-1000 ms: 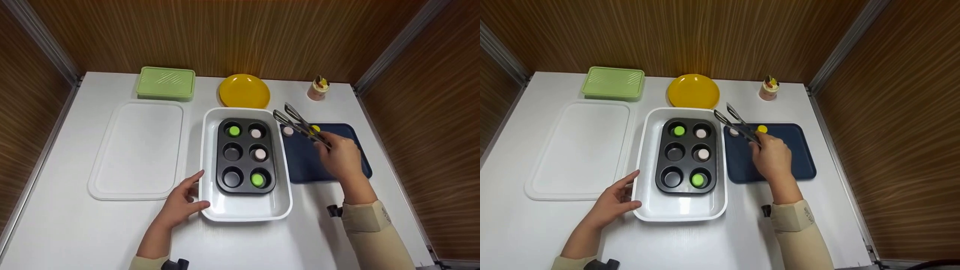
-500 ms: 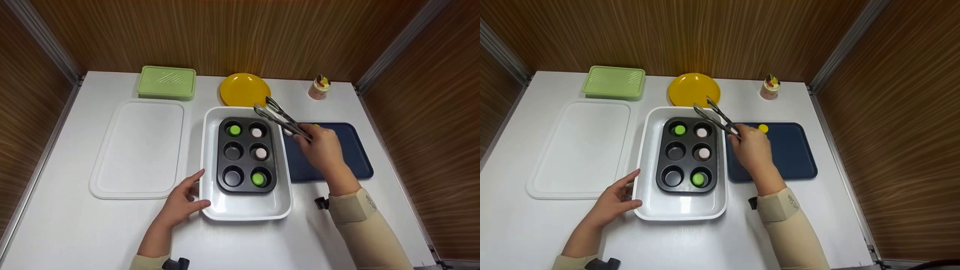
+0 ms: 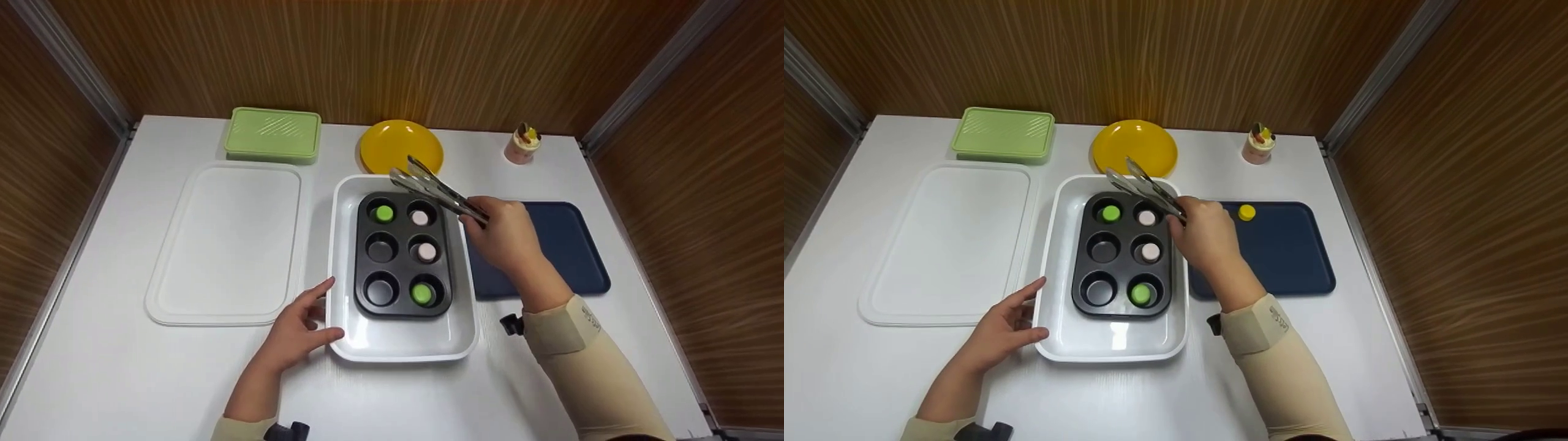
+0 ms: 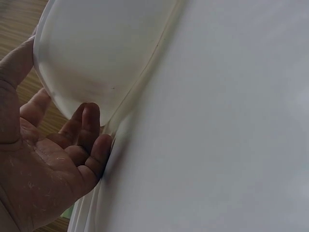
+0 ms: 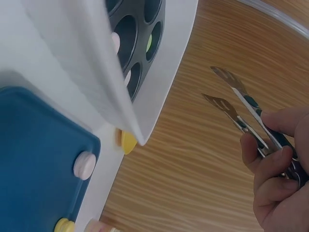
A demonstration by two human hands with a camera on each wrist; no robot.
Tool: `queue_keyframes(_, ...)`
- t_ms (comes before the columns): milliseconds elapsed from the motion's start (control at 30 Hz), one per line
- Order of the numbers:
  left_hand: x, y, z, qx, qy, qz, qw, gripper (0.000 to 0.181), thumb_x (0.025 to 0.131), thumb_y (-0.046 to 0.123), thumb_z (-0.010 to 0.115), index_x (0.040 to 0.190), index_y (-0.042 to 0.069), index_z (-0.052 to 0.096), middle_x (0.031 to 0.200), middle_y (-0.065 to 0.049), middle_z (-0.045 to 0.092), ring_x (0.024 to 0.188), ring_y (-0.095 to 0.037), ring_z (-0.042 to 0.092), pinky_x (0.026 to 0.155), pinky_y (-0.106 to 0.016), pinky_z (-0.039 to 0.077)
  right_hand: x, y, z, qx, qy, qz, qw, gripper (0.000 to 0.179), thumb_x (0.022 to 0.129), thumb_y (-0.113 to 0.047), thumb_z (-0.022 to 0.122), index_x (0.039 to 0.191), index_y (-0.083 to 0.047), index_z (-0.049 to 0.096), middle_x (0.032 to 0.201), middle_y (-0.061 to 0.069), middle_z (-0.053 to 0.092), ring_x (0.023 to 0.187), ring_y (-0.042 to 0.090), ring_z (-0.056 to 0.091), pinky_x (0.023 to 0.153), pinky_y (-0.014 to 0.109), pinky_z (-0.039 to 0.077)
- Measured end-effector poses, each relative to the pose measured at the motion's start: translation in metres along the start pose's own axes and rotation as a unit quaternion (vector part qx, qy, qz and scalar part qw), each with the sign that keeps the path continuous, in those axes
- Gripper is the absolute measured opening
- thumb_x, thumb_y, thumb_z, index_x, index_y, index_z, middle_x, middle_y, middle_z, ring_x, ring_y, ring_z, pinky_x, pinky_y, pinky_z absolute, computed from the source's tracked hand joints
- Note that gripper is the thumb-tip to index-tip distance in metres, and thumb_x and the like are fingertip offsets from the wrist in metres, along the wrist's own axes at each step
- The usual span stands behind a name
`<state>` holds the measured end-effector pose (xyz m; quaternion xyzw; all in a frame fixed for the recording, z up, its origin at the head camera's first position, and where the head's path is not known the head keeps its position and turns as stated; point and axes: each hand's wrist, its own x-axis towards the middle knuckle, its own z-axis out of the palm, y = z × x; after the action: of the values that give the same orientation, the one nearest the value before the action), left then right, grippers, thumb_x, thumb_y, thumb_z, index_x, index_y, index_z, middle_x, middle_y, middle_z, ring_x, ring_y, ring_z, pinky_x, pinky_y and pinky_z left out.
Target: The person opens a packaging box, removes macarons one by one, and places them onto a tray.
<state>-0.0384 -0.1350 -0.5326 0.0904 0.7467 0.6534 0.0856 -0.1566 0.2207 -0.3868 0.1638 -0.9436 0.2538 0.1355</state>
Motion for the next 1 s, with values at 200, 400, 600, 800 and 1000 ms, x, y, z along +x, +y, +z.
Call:
queue_keyframes(200, 0.000, 0.001, 0.000, -0.005, -0.002, 0.001, 1.0000, 0.086, 0.083, 0.009, 0.091, 0.158, 0.006, 0.049, 0.131, -0.022, 0.066, 0.104, -0.033, 0.067, 0.079, -0.028, 0.049, 0.004, -0.007, 0.008, 0.001, -0.031, 0.002, 0.9995, 0.020, 0.097, -0.009, 0.075, 0.113, 0.003, 0.078, 0.100, 0.018, 0.078, 0.082, 0.032, 0.074, 0.074, 0.050, 0.058)
queue_keyframes(400, 0.000, 0.002, 0.000, -0.011, -0.005, -0.001, 0.9999, 0.086, 0.083, 0.007, 0.091, 0.158, 0.004, 0.048, 0.131, -0.023, 0.066, 0.105, -0.034, 0.067, 0.079, -0.028, 0.049, 0.008, -0.010, 0.018, -0.009, -0.060, 0.018, 0.9980, 0.014, 0.098, -0.012, 0.074, 0.105, -0.001, 0.079, 0.088, 0.013, 0.076, 0.072, 0.028, 0.067, 0.067, 0.047, 0.054)
queue_keyframes(600, 0.000, 0.001, -0.001, -0.004, -0.003, -0.007, 1.0000, 0.087, 0.083, 0.009, 0.091, 0.159, 0.007, 0.048, 0.133, -0.022, 0.066, 0.104, -0.031, 0.067, 0.079, -0.028, 0.050, 0.010, -0.011, 0.026, -0.024, -0.087, 0.041, 0.9951, 0.014, 0.099, -0.015, 0.073, 0.104, -0.004, 0.080, 0.089, 0.010, 0.076, 0.072, 0.027, 0.067, 0.066, 0.046, 0.053)
queue_keyframes(800, -0.001, 0.001, -0.002, 0.000, -0.003, -0.005, 1.0000, 0.086, 0.083, 0.009, 0.091, 0.158, 0.006, 0.049, 0.133, -0.021, 0.065, 0.102, -0.028, 0.065, 0.079, -0.029, 0.049, 0.012, -0.014, 0.032, -0.035, -0.104, 0.059, 0.9922, 0.014, 0.099, -0.018, 0.074, 0.104, -0.007, 0.080, 0.089, 0.010, 0.075, 0.074, 0.029, 0.068, 0.069, 0.049, 0.053)
queue_keyframes(1000, 0.000, 0.000, -0.001, 0.013, -0.001, 0.000, 0.9999, 0.086, 0.083, 0.011, 0.091, 0.158, 0.007, 0.049, 0.132, -0.019, 0.066, 0.099, -0.024, 0.065, 0.079, -0.029, 0.049, 0.012, -0.015, 0.037, -0.035, -0.120, 0.064, 0.9901, 0.017, 0.100, -0.018, 0.073, 0.109, -0.006, 0.081, 0.095, 0.011, 0.077, 0.080, 0.029, 0.072, 0.074, 0.050, 0.057)
